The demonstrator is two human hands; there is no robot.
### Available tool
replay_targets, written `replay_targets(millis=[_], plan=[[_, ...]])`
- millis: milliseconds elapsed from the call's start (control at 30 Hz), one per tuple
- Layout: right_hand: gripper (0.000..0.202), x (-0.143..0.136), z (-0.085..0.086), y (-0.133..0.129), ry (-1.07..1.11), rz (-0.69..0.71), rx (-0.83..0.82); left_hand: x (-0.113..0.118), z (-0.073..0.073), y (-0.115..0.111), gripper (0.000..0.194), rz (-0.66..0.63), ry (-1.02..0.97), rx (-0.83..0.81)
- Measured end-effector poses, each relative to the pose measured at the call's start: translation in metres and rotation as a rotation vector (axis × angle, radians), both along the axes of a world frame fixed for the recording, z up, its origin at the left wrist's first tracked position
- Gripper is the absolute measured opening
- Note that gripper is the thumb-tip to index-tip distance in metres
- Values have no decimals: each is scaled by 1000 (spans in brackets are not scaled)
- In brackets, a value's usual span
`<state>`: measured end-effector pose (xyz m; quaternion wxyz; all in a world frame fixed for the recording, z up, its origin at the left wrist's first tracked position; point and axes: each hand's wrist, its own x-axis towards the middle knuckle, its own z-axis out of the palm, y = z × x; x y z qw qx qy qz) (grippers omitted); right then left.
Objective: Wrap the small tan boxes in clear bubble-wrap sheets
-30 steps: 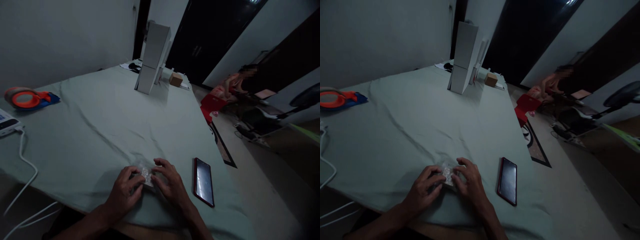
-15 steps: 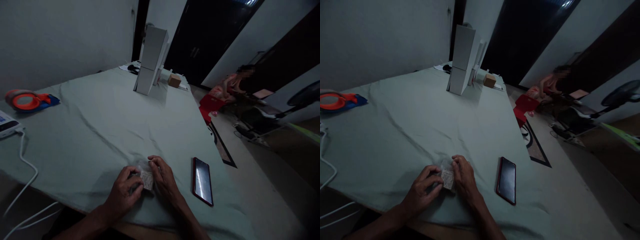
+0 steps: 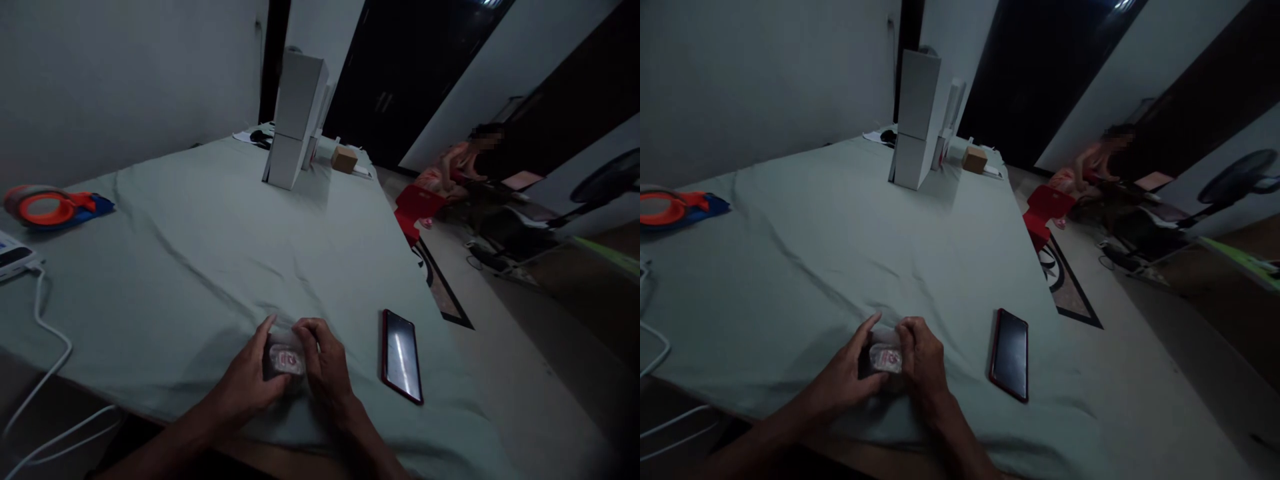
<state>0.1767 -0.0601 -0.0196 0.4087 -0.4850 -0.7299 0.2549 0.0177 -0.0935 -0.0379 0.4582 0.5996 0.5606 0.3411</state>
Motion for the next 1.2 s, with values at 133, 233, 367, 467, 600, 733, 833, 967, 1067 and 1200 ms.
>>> replay_targets(millis=[133,233,367,467,600,733,833,967,1067,1200], plan=[[20,4,15,1,59,-12,-58,-1,6,5,92,-77,8,72],[21,7,27,12,103,-22,-87,-1,9,18,89,-105,11,174],[21,10,31,35,121,-29,-127,0,9,35,89,-116,39,252],[22,10,26,49,166,-30,-145,-2,10,39,93,-102,8,219],[22,11,24,60,221,-24,-150,-7,12,43,86,-52,-92,131],[22,12,30,71,244,1,-158,-7,8,60,69,8,-245,50],[23,13,31,83,245,-2,-156,-1,7,74,61,2,-385,6],[25,16,25,100,227,-23,-144,10,14,84,46,-63,-541,-22],[22,20,23,100,209,-91,-104,16,16,90,28,-54,-569,-63],[15,25,29,71,170,-223,3,17,9,96,15,56,-555,-103]])
